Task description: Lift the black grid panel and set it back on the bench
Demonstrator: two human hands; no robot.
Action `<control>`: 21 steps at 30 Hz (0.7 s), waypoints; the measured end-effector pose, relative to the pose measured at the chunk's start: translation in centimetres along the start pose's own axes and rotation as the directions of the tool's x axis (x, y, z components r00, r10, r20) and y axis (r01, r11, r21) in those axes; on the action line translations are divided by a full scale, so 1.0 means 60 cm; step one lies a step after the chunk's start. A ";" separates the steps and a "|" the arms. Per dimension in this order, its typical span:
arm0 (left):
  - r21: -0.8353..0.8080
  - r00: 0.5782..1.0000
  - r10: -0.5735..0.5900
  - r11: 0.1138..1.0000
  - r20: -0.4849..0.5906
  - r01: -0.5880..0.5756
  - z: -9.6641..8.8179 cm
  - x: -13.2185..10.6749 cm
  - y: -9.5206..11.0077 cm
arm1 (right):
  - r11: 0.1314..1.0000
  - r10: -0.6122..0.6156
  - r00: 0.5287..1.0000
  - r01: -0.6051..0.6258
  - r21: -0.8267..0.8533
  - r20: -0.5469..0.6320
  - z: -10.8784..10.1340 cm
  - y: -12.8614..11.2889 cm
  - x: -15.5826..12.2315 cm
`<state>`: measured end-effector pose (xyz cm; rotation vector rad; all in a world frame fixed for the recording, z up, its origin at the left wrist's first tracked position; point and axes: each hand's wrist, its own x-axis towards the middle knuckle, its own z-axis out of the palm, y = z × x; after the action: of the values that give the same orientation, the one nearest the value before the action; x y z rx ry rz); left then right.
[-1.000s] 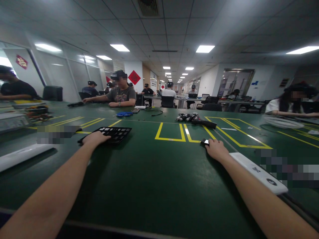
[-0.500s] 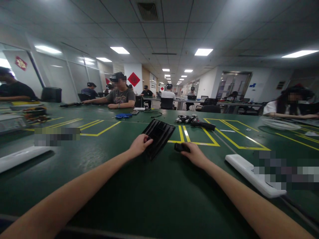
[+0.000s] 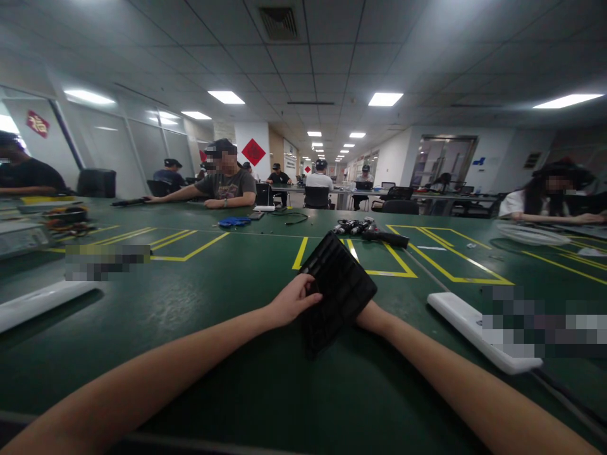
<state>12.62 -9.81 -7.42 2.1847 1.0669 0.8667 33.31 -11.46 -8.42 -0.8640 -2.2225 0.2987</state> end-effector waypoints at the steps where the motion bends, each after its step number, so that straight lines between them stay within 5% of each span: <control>1: 0.011 1.000 -0.002 1.000 0.003 0.002 0.000 -0.001 0.001 | 0.999 -0.035 0.999 0.035 -0.003 0.019 -0.002 -0.008 0.002; 5: -0.033 0.998 -0.068 0.997 -0.007 0.068 0.001 0.004 0.004 | 0.995 -0.096 0.995 0.096 -0.008 0.041 -0.004 -0.026 0.008; 7: -0.166 0.979 -0.198 0.968 -0.054 0.187 -0.002 0.010 0.003 | 0.995 -0.080 0.996 0.082 -0.053 0.030 -0.001 -0.024 0.007; 10: -0.413 0.857 -0.495 0.817 -0.146 0.402 -0.016 0.022 -0.003 | 0.990 -0.051 0.998 0.056 -0.126 0.042 0.003 -0.014 0.002; 13: -0.502 0.760 -0.629 0.717 -0.165 0.485 -0.039 0.028 -0.010 | 0.987 -0.026 0.998 0.033 -0.155 0.052 0.003 -0.003 -0.002; 17: -0.576 0.753 -0.652 0.651 -0.091 0.494 -0.055 0.026 -0.008 | 0.990 -0.011 0.999 0.018 -0.143 0.049 0.001 0.004 -0.005; 21: -0.543 0.795 -0.607 0.669 -0.005 0.507 -0.044 0.018 0.002 | 0.993 -0.033 0.997 0.040 -0.113 0.064 -0.001 0.000 -0.005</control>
<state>11.19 -8.46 -5.33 1.2251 1.3117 0.9320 33.50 -11.64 -8.54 -0.8841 -2.3287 0.1842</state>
